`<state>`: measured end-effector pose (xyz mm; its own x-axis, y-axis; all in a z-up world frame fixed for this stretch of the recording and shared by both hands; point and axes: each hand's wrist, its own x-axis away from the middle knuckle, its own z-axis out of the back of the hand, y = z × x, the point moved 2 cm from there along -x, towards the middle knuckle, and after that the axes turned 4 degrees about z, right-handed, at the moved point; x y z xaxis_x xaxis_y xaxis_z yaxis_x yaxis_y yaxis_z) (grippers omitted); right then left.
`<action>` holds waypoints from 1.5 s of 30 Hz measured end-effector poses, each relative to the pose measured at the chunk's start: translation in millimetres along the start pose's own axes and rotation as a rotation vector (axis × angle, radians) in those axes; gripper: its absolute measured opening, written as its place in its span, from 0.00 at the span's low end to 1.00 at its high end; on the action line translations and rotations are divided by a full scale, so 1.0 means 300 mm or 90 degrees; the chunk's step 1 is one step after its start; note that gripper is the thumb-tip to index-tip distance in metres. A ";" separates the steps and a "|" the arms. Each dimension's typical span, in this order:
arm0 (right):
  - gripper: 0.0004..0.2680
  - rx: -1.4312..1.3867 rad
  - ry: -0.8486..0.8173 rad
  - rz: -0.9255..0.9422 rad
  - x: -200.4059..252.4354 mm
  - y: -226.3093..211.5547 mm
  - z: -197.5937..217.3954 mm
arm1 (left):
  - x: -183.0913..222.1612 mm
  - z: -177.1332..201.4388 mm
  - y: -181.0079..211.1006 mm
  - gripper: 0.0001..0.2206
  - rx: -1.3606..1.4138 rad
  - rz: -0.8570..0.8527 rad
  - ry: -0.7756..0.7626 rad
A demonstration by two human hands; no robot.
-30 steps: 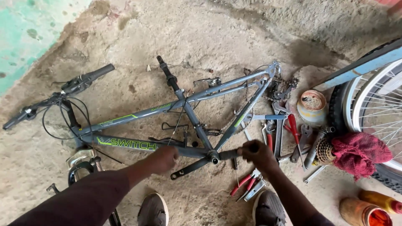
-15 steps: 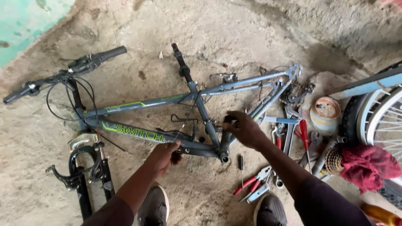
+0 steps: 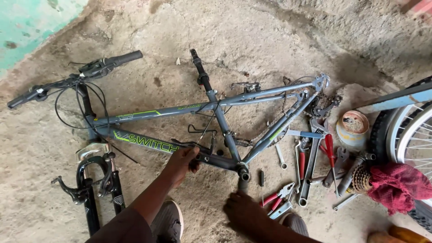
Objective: Tightening and adjusting components on a bicycle frame's bottom bracket area using hands and a wrench.
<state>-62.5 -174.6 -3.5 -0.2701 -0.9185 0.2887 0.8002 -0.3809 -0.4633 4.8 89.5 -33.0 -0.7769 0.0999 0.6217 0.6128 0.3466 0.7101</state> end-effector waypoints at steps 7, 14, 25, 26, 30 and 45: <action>0.24 -0.155 0.108 -0.349 0.171 0.213 0.167 | -0.016 0.008 0.001 0.13 -0.030 0.004 0.052; 0.14 -0.451 0.365 -0.391 0.082 0.436 0.288 | -0.028 0.030 -0.036 0.21 -0.129 -0.048 0.075; 0.25 -0.055 0.054 -0.178 -0.141 0.081 0.552 | -0.039 0.056 -0.045 0.26 -0.124 -0.019 0.035; 0.24 -0.102 0.080 -0.206 -0.138 0.080 0.552 | -0.043 0.057 -0.050 0.26 -0.125 -0.015 0.032; 0.23 -0.212 0.059 -0.329 -0.137 0.208 0.389 | -0.003 0.011 0.012 0.21 -0.163 -0.034 0.109; 0.20 -0.647 0.510 -0.373 0.023 0.242 0.308 | 0.025 -0.234 0.185 0.16 -1.204 -0.450 -0.069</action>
<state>43.3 -198.8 42.3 -0.9233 -0.2835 0.2591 -0.1654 -0.3153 -0.9345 43.1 44.1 34.2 -0.8611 0.4804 0.1666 -0.4468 -0.8713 0.2028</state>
